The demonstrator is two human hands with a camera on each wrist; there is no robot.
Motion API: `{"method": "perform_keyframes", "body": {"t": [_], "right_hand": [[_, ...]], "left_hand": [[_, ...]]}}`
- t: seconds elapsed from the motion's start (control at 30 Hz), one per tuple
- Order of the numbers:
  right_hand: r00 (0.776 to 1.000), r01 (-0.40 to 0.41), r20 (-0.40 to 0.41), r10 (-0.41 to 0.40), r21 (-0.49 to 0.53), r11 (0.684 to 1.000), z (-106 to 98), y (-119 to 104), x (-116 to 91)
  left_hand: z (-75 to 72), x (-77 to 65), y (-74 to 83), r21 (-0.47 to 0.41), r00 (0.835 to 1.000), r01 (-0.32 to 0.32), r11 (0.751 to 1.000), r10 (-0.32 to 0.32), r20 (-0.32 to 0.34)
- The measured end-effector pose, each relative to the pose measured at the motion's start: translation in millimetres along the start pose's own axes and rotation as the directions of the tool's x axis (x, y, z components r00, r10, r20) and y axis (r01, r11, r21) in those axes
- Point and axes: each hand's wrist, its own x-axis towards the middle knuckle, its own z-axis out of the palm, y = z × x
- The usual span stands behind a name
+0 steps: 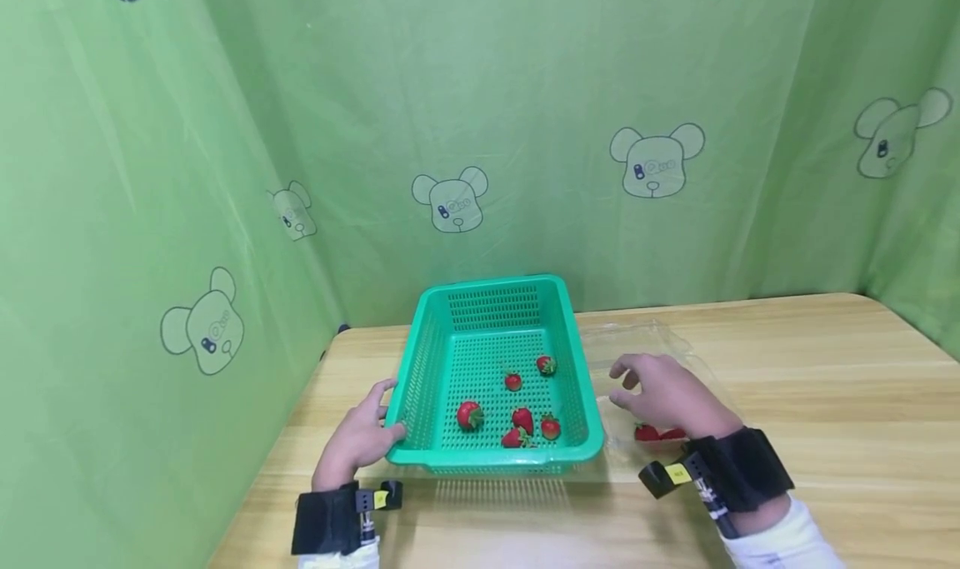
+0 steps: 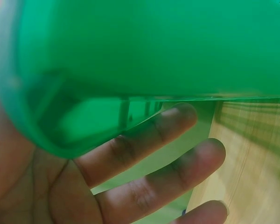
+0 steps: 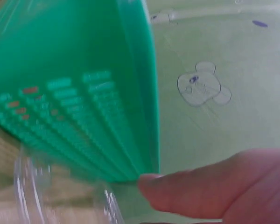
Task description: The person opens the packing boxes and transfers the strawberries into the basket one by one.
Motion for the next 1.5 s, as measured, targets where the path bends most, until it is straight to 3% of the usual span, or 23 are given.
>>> {"method": "perform_keyframes", "body": {"t": [0.2,0.4,0.87,1.13,1.5], "right_hand": [[0.996,-0.024,0.087,0.027,-0.026,0.999,-4,11,0],[0.977,-0.089,0.196,0.087,0.002,0.996,-3,16,-1],[0.962,-0.155,0.226,0.151,-0.002,0.988,8,28,-2],[0.942,-0.237,0.267,0.203,0.103,0.966,23,27,-8],[0.946,-0.214,0.257,0.197,0.037,0.976,24,28,-2]], "left_hand": [[-0.9,2.5,-0.3,-0.013,1.000,0.001,1.000,-0.001,-0.007],[-3.9,3.7,-0.5,-0.010,1.000,-0.009,1.000,0.009,-0.006],[-2.4,4.2,-1.9,-0.007,1.000,-0.026,1.000,0.026,-0.001],[-2.1,-0.4,-9.0,-0.014,1.000,-0.005,1.000,0.006,0.030],[-0.2,4.5,-9.3,-0.040,0.999,-0.020,0.999,0.021,0.033]]}}
